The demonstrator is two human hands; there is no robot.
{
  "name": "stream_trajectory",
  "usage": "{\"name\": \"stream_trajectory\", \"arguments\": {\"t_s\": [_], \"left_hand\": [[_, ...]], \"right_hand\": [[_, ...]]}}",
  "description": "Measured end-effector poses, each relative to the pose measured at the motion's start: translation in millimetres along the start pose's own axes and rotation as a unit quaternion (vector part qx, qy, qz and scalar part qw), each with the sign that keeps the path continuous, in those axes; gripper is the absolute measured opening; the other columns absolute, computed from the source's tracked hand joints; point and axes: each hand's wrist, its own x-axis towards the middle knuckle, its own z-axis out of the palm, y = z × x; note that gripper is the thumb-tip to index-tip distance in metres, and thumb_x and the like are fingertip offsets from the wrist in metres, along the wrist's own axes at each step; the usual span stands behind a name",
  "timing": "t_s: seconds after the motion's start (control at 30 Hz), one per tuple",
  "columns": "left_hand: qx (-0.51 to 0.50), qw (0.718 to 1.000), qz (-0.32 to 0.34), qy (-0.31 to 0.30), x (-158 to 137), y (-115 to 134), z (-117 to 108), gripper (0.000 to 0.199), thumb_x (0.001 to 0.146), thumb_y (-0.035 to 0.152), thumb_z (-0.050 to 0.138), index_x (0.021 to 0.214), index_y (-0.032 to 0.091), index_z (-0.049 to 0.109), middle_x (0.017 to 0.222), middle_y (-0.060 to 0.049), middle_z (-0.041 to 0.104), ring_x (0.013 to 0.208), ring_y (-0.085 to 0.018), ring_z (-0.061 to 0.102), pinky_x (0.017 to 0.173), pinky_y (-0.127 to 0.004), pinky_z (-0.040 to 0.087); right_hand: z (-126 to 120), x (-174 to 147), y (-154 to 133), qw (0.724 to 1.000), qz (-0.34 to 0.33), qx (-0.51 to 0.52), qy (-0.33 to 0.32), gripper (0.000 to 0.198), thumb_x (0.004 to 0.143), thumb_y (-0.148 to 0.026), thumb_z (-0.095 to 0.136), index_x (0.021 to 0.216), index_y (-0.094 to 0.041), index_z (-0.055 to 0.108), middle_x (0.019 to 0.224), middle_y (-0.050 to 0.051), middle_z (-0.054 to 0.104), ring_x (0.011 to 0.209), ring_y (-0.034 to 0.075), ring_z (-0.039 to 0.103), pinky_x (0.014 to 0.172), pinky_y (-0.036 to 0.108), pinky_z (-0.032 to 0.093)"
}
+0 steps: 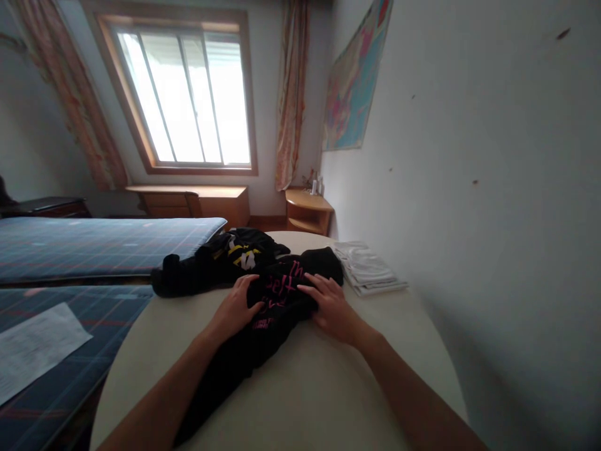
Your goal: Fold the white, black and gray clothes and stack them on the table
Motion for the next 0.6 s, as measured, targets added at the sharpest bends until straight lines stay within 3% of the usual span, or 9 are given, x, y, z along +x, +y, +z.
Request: {"name": "stream_trajectory", "arguments": {"t_s": [0.1,0.2,0.3,0.4,0.5,0.6], "left_hand": [[0.032,0.999,-0.025,-0.003,0,0,-2,0.049,0.072,0.02,0.064,0.121,0.02,0.057,0.124,-0.01,0.061,0.115,-0.027,0.061,0.104,-0.042,0.046],[0.05,0.995,-0.091,-0.001,3,-2,-11,0.033,0.075,0.02,0.061,0.108,0.021,0.062,0.104,-0.007,0.069,0.098,-0.026,0.067,0.091,-0.039,0.05],[0.003,0.99,-0.13,0.061,10,-7,-23,0.022,0.079,0.03,0.059,0.099,0.022,0.063,0.095,-0.005,0.072,0.088,-0.023,0.068,0.082,-0.034,0.051],[-0.034,0.979,-0.154,0.133,15,-12,-30,0.03,0.077,0.044,0.063,0.094,0.019,0.063,0.091,-0.006,0.071,0.081,-0.022,0.068,0.075,-0.032,0.05],[0.003,0.981,-0.161,0.107,12,-13,-28,0.03,0.078,0.046,0.063,0.091,0.02,0.061,0.09,-0.006,0.071,0.08,-0.022,0.068,0.071,-0.03,0.049],[0.113,0.976,-0.181,0.039,7,-8,-24,0.027,0.084,0.048,0.059,0.092,0.022,0.058,0.086,-0.006,0.07,0.078,-0.024,0.067,0.066,-0.03,0.045]], "right_hand": [[-1,-5,-21,0.999,-0.026,0.034,-0.004,0.043,0.087,-0.014,0.057,0.126,-0.03,0.062,0.122,0.003,0.068,0.131,0.025,0.046,0.115,0.051,0.025],[-11,-5,-13,0.999,0.002,0.029,0.036,0.032,0.088,-0.011,0.054,0.107,-0.029,0.072,0.101,0.004,0.072,0.112,0.025,0.056,0.102,0.045,0.038],[-27,-7,17,0.984,0.1,0.004,0.15,0.035,0.086,-0.013,0.051,0.109,-0.027,0.073,0.101,0.008,0.067,0.102,0.026,0.057,0.093,0.042,0.044],[-34,-14,49,0.952,0.211,-0.011,0.221,0.033,0.087,-0.02,0.048,0.107,-0.022,0.074,0.095,0.01,0.065,0.091,0.027,0.06,0.085,0.04,0.047],[-28,-21,62,0.933,0.297,0.027,0.2,0.036,0.084,-0.023,0.049,0.111,-0.021,0.072,0.077,0.006,0.066,0.073,0.023,0.063,0.074,0.036,0.048],[-17,-23,55,0.921,0.314,0.15,0.172,0.045,0.083,-0.024,0.048,0.126,-0.02,0.06,0.077,0.003,0.069,0.066,0.02,0.066,0.07,0.033,0.05]]}}
